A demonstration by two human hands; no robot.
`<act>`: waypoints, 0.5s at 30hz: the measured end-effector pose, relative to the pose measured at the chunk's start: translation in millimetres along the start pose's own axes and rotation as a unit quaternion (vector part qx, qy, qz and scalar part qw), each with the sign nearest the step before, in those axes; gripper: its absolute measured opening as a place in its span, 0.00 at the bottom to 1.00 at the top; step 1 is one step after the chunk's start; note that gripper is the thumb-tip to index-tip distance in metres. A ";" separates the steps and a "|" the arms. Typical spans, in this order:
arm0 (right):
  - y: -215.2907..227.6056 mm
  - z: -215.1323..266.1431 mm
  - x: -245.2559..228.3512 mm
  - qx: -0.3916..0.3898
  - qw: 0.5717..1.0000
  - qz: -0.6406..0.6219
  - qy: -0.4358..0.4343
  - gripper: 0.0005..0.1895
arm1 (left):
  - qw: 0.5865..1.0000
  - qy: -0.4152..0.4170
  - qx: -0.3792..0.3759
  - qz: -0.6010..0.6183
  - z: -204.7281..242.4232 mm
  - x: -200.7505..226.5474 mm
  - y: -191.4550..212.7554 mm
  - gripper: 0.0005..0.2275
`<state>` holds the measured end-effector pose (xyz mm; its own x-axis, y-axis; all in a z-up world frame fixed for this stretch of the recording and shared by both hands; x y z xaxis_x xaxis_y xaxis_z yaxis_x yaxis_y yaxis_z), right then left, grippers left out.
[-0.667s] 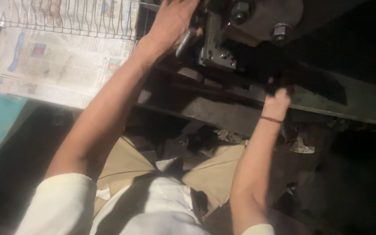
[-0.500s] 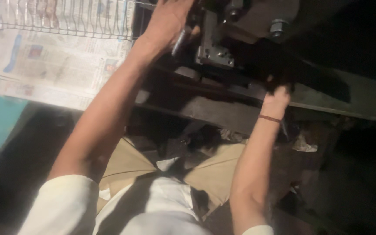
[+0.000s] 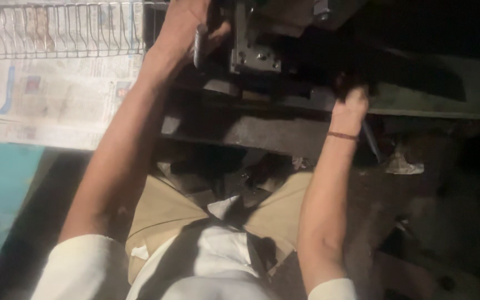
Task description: The person operates a manual machine by repeatedly turning a crank handle with their left hand while using their right hand to adjust or guide a component within the machine's mechanism. The person is seated, and the workspace includes a wire rack and some papers to the left.
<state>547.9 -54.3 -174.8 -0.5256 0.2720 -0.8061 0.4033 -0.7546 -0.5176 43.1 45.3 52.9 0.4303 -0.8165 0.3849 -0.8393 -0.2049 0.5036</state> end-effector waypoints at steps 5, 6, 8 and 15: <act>-3.3 3.6 -7.7 -0.044 0.998 0.033 0.028 0.15 | 0.998 0.032 -0.054 -0.032 10.2 -16.3 -18.2 0.14; -8.0 8.9 -9.6 -0.067 0.997 0.030 0.022 0.16 | 0.999 0.010 -0.035 -0.039 9.5 -15.0 -17.7 0.15; -9.1 21.7 -11.1 -0.055 0.998 0.009 0.023 0.18 | 0.999 0.000 -0.039 -0.031 11.1 -16.8 -18.3 0.15; 5.9 2.9 -11.0 -0.025 0.999 0.007 0.044 0.20 | 0.998 0.036 -0.046 0.000 6.1 -14.7 -16.5 0.13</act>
<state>553.8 -63.5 -168.2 -0.4519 0.3143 -0.8349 0.4487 -0.7288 -0.5172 48.6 57.4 34.3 0.4556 -0.7748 0.4384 -0.8067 -0.1511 0.5714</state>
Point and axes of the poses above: each hand's wrist, its own z-axis away from the middle knuckle, its own y-axis out of the back of the hand, x = y × z, the point moved 8 cm from there along -z, towards the middle knuckle, and after that the axes turned 12 degrees about x, right-handed, at the moved point
